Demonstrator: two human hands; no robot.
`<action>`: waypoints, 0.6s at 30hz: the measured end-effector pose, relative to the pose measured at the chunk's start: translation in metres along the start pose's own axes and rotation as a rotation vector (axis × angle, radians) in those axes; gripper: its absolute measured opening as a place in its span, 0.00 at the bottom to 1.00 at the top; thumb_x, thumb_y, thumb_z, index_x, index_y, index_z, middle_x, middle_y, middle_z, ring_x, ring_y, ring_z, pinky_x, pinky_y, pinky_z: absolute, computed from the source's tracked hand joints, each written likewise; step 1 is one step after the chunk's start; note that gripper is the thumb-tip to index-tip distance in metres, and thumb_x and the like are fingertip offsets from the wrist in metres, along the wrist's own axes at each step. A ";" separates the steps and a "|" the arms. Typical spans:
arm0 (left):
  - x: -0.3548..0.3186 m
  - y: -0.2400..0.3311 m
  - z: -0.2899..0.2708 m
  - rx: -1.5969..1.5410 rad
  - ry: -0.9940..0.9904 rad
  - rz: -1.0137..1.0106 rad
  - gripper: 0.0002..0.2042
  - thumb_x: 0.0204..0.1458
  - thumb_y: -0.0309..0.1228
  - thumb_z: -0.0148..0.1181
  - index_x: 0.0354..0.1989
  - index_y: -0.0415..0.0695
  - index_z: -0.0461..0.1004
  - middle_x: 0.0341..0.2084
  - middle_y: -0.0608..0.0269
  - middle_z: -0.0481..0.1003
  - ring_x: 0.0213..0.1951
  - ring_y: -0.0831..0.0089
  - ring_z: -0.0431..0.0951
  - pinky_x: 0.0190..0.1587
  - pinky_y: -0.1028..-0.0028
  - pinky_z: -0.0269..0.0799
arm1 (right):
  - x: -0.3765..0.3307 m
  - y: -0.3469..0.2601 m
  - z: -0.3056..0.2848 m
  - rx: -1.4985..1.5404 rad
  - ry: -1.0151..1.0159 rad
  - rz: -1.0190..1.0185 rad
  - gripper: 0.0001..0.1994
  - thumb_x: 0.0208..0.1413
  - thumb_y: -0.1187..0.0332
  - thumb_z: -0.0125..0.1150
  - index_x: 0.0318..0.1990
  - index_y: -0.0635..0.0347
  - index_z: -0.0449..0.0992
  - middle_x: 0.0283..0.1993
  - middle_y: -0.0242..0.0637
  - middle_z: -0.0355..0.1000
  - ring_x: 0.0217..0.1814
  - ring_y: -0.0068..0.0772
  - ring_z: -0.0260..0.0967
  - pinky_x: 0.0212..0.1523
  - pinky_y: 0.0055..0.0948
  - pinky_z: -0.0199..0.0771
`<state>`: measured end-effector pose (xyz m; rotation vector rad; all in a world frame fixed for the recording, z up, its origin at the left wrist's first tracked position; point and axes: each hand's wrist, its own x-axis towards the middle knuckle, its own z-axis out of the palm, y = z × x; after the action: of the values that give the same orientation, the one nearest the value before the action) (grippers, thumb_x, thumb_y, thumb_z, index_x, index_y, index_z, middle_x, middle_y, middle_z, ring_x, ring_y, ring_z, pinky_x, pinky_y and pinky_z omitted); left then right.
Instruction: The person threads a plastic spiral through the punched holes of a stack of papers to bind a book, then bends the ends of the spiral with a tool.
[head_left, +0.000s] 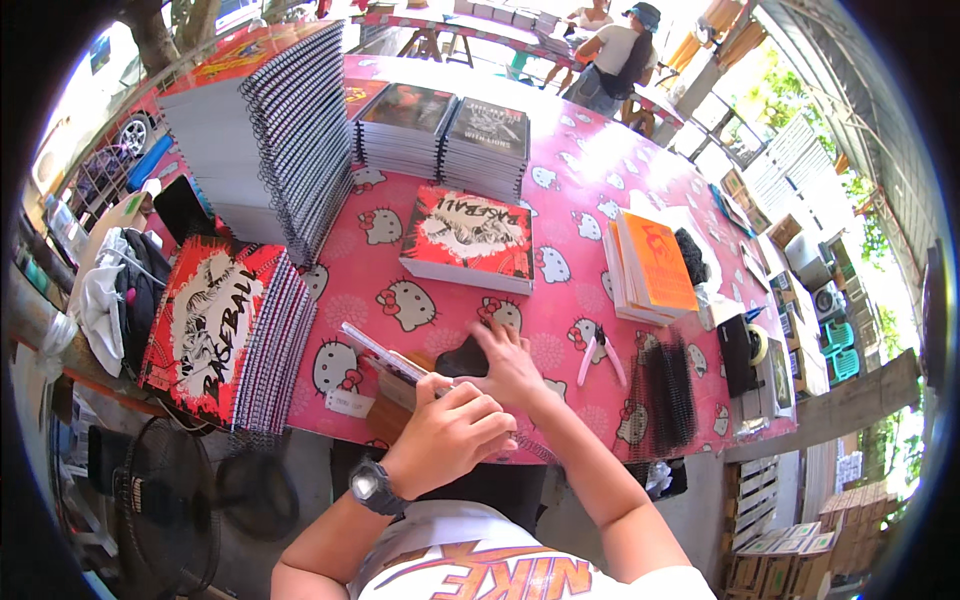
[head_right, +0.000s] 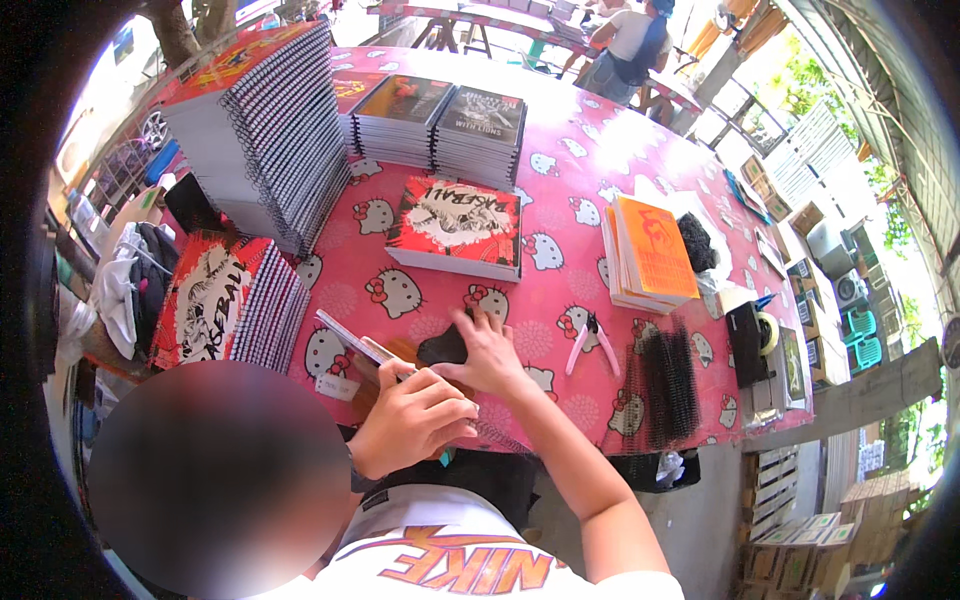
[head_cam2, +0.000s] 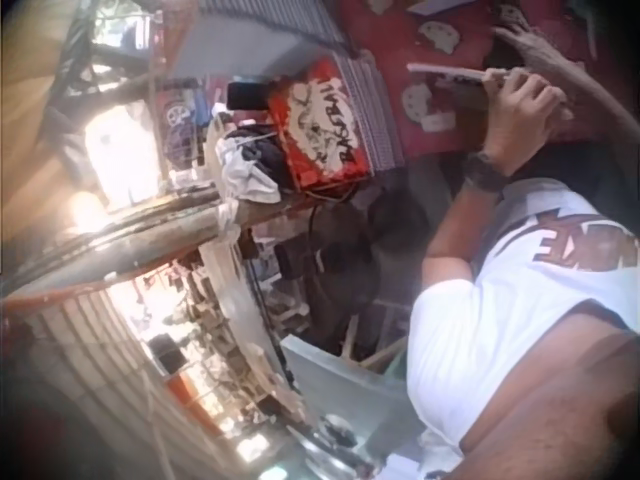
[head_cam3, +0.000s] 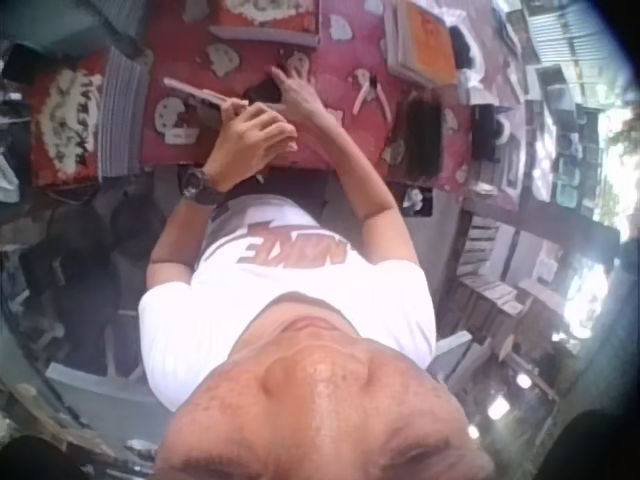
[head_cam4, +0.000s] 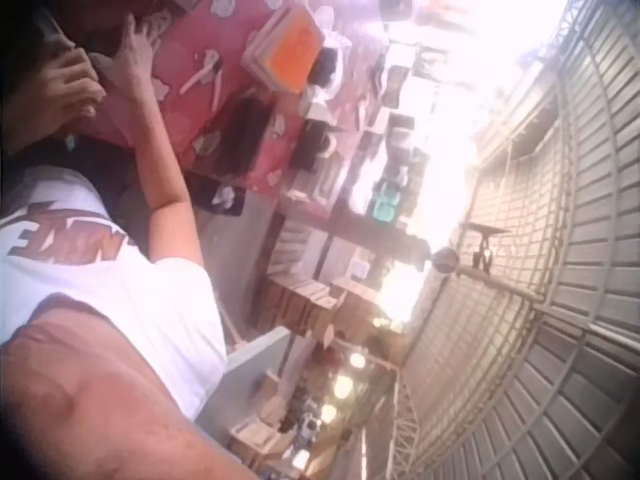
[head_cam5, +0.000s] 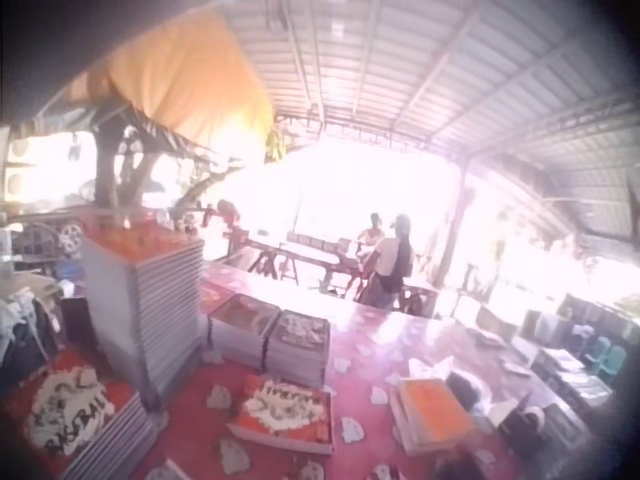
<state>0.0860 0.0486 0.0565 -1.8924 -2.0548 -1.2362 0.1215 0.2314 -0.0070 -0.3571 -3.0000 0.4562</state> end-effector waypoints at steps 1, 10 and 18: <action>0.001 0.000 0.005 0.064 0.004 -0.009 0.07 0.43 0.40 0.63 0.29 0.56 0.74 0.27 0.80 0.73 0.37 0.79 0.71 0.47 0.65 0.50 | 0.002 0.003 0.009 0.004 0.025 0.002 0.38 0.35 0.48 0.68 0.55 0.58 0.65 0.60 0.59 0.54 0.62 0.60 0.51 0.59 0.48 0.55; -0.008 -0.014 0.003 0.110 0.044 -0.058 0.08 0.47 0.41 0.60 0.34 0.56 0.74 0.29 0.74 0.72 0.42 0.76 0.70 0.55 0.59 0.48 | -0.028 0.017 0.022 0.115 0.163 -0.068 0.36 0.33 0.54 0.68 0.55 0.53 0.66 0.60 0.56 0.55 0.59 0.57 0.53 0.58 0.47 0.53; 0.000 -0.006 0.033 -0.011 0.345 0.129 0.13 0.45 0.42 0.55 0.14 0.52 0.65 0.20 0.72 0.69 0.34 0.70 0.70 0.50 0.61 0.54 | 0.006 0.028 0.049 0.141 0.249 -0.267 0.28 0.41 0.59 0.61 0.54 0.56 0.67 0.51 0.49 0.65 0.52 0.47 0.60 0.54 0.41 0.56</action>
<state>0.0955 0.0691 0.0313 -1.6454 -1.7276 -1.4248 0.1163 0.2450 -0.0620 0.0001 -2.7014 0.5474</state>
